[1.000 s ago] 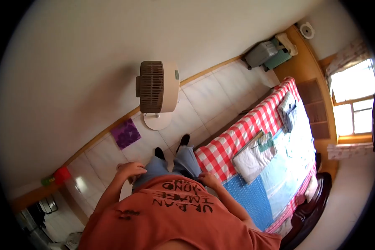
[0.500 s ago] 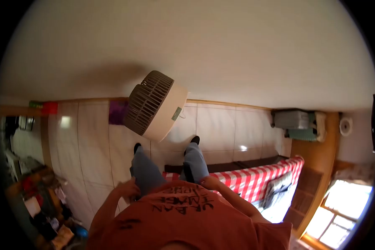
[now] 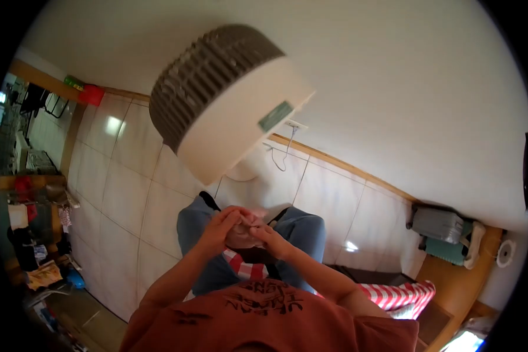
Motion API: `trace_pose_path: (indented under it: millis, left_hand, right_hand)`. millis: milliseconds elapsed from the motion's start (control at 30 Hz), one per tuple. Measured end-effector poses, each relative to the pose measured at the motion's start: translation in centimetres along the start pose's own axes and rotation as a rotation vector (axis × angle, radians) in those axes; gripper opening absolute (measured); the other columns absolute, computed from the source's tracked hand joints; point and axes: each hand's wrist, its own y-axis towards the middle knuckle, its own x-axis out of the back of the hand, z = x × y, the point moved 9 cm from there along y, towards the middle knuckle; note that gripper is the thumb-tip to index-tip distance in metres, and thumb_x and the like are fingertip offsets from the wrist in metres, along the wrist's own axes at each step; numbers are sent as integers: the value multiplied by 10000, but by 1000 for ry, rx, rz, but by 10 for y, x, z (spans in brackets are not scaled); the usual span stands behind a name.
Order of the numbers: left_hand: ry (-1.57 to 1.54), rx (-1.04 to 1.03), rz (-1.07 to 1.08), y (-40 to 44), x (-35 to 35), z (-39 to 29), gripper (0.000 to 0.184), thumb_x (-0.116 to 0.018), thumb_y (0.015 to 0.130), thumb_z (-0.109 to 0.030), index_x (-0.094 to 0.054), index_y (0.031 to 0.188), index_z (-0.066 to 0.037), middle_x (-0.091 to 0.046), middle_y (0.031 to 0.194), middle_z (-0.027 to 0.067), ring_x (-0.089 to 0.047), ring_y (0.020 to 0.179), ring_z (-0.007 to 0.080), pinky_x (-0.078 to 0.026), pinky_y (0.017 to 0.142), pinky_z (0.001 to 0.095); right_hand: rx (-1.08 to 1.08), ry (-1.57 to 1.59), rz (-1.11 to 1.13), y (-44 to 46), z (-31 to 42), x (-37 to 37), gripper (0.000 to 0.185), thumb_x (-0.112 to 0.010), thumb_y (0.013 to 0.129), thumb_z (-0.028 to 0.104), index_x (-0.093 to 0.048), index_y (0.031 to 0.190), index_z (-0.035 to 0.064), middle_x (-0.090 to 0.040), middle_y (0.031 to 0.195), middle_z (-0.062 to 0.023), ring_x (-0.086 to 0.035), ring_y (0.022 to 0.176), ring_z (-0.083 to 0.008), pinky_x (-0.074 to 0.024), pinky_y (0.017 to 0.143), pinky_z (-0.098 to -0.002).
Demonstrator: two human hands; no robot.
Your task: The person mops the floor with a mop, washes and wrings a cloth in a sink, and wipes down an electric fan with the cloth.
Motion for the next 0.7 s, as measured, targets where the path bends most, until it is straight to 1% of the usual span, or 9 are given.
trace_pose_path:
  millis: [67, 200, 267, 333, 400, 467, 600, 667, 700]
  left_hand:
    - [-192, -110, 98, 6, -19, 10, 295, -509, 962, -184, -556, 1205, -23, -580, 1131, 51, -527, 1066, 112, -415, 926, 252]
    - [173, -369, 64, -8, -7, 46, 470, -563, 904, -118, -451, 1356, -52, -501, 1330, 88, -483, 1210, 165, -386, 996, 296]
    - [856, -678, -247, -33, 3, 30, 533, -611, 857, -82, -447, 1364, -63, -508, 1333, 100, -480, 1218, 170, -381, 1001, 302]
    - [803, -624, -201, -24, 21, 37, 590, -669, 817, -80, -449, 1364, -79, -521, 1321, 99, -492, 1191, 173, -404, 977, 304]
    - [355, -455, -104, 14, 52, 57, 597, -695, 798, -79, -462, 1347, -80, -542, 1285, 98, -505, 1160, 172, -430, 945, 297]
    - [313, -495, -95, 65, 85, 53, 645, -725, 778, -72, -441, 1358, -66, -540, 1279, 107, -497, 1162, 177, -448, 929, 303]
    - [366, -578, -347, 112, 94, -7, 950, -812, 659, -47, -255, 1427, -12, -529, 1262, 176, -528, 1115, 221, -432, 963, 357]
    - [407, -651, -445, 142, 105, -23, 1034, -831, 636, -56, -189, 1443, 10, -523, 1262, 191, -514, 1151, 242, -421, 979, 377]
    - [461, -705, -477, 153, 107, -30, 1039, -843, 636, -76, -198, 1448, -25, -456, 1329, 178, -521, 1143, 261, -430, 972, 382]
  right_hand:
    - [159, 92, -4, 12, 10, 5, 490, -618, 899, 322, -478, 1308, 91, -563, 1237, -82, -539, 1133, -158, -422, 954, -319]
    - [198, 409, -38, 6, -16, 43, 473, -539, 880, 289, -491, 1290, 58, -576, 1235, -95, -565, 1123, -232, -432, 977, -364]
    - [287, 492, 24, -20, -22, 43, 453, -499, 857, 248, -513, 1250, 24, -580, 1230, -117, -541, 1157, -268, -400, 1022, -382]
    - [330, 545, -2, -49, -50, 56, 490, -453, 850, 250, -498, 1274, 8, -573, 1245, -126, -535, 1168, -282, -393, 1035, -396]
    - [434, 581, -45, -82, -63, 64, 518, -495, 844, 256, -490, 1294, 0, -561, 1276, -140, -547, 1161, -282, -404, 1031, -395]
    - [504, 514, -18, -113, -69, 61, 557, -454, 874, 315, -469, 1325, -12, -539, 1315, -138, -521, 1199, -289, -388, 1048, -422]
    - [632, 690, -153, -149, -107, 94, 541, -428, 913, 392, -467, 1345, 69, -475, 1396, -123, -477, 1245, -301, -354, 1079, -444]
    - [781, 467, -71, -171, -108, 86, 420, -393, 955, 360, -530, 1248, 92, -544, 1279, -74, -517, 1172, -262, -377, 1051, -410]
    - [751, -186, -519, -183, -111, 98, 395, -390, 956, 349, -537, 1216, 91, -554, 1228, -68, -528, 1134, -253, -391, 1029, -402]
